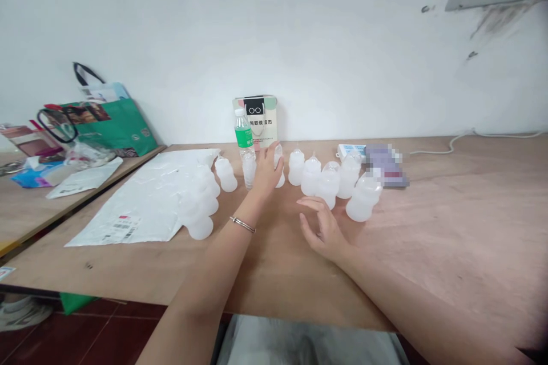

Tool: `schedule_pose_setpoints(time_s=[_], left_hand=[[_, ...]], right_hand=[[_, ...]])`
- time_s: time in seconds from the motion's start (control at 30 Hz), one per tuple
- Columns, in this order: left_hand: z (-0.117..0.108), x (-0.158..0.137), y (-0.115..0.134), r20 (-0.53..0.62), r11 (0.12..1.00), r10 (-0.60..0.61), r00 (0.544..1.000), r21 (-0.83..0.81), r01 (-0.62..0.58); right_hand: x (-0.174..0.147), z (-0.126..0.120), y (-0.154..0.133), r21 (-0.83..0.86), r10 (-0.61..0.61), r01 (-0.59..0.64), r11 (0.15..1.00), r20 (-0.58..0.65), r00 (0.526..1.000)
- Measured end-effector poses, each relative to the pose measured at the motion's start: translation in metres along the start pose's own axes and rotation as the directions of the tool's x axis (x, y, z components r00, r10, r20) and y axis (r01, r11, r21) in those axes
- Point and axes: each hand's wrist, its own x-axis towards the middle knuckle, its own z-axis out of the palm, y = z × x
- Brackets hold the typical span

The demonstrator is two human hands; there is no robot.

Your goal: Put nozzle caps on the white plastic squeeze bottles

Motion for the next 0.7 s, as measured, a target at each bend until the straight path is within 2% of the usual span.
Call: schedule_pose_setpoints(time_s=[0.2,0.4,0.5,0.6,0.7], left_hand=[[-0.011,-0.015,0.006,0.055,0.999,0.032,0.998,-0.009,-0.031],[-0.04,-0.035,0.016,0.224,0.992,0.128,0.966,-0.039,-0.122],[-0.058,-0.043,0.019,0.254,0.99,0.068,0.965,-0.134,-0.035],[-0.07,-0.048,0.024,0.306,0.959,-0.002,0.952,-0.269,0.089],[-0.073,-0.053,0.03,0.376,0.918,0.007,0.927,-0.37,0.143]], right_hand=[[0.001,0.002,0.0,0.049,0.055,-0.057,0.997,0.045,0.997],[0.001,0.005,0.002,0.085,0.122,-0.129,0.988,0.085,0.989],[0.002,0.007,0.003,0.094,0.146,-0.155,0.983,0.101,0.984],[0.0,0.011,0.004,0.1,0.193,-0.199,0.975,0.066,0.979],[-0.001,0.013,0.005,0.114,0.285,-0.292,0.95,0.078,0.955]])
